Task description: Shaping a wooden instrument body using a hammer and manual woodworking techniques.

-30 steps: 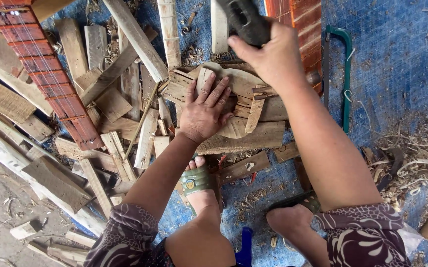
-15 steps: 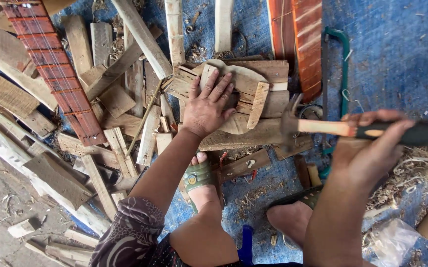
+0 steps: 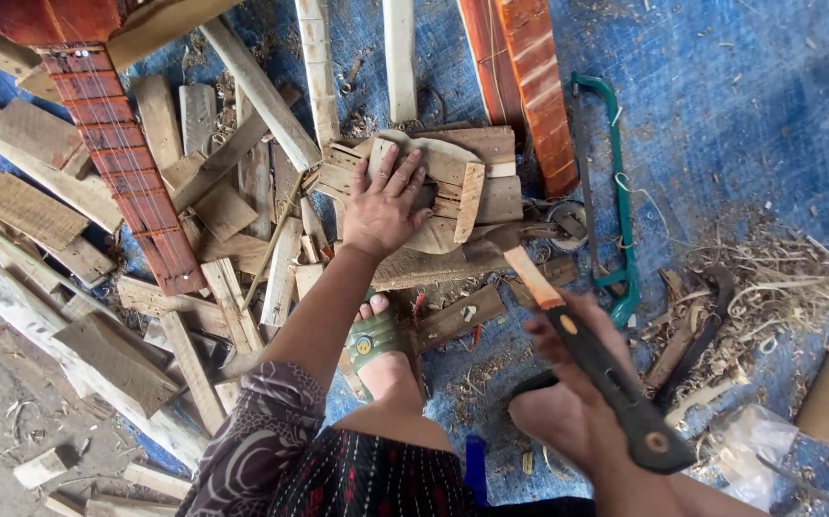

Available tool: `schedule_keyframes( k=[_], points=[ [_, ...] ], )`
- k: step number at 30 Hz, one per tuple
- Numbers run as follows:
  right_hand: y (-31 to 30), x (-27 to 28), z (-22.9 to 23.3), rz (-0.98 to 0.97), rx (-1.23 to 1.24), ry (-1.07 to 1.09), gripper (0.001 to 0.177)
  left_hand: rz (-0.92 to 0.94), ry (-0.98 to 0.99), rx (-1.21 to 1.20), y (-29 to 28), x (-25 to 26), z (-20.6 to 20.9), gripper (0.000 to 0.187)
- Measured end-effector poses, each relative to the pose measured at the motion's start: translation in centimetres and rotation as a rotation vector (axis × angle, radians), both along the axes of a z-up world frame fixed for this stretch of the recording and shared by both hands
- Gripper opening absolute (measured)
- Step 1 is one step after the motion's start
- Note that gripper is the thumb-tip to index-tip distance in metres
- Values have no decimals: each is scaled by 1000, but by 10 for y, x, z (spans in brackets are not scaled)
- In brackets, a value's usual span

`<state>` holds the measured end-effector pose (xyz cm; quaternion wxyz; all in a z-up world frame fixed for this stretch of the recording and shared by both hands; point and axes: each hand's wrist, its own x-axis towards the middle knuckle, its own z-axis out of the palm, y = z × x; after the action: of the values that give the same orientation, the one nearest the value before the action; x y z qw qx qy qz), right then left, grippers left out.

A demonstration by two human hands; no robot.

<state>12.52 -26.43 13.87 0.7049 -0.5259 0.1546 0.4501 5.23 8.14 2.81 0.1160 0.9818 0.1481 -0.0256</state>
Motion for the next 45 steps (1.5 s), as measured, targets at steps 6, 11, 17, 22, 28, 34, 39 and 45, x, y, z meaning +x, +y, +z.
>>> schedule_keyframes(
  k=[6,11,17,22,28,34,39,45],
  points=[
    [21,-21,24,203,8,-73,59,14,15,18,1,2,-11,70],
    [44,-41,21,312,-89,-826,67,0,2,32,-4,-3,-18,70],
    [77,-32,-25,342,-379,-1100,64,4,2,43,1,-1,-16,71],
    [87,-26,-22,360,-304,-901,68,22,-30,42,-1,-2,-9,71],
    [76,-23,-13,225,-312,-1154,63,22,-46,46,-1,-2,-9,72],
    [81,-23,-11,471,-555,-1440,65,23,-66,31,-1,-2,-9,70],
    [80,-13,-5,735,-755,-1449,64,19,-62,14,-1,-3,-4,70],
    [89,-6,43,733,-723,-1379,68,23,-116,4,-2,-2,-12,71]
  ],
)
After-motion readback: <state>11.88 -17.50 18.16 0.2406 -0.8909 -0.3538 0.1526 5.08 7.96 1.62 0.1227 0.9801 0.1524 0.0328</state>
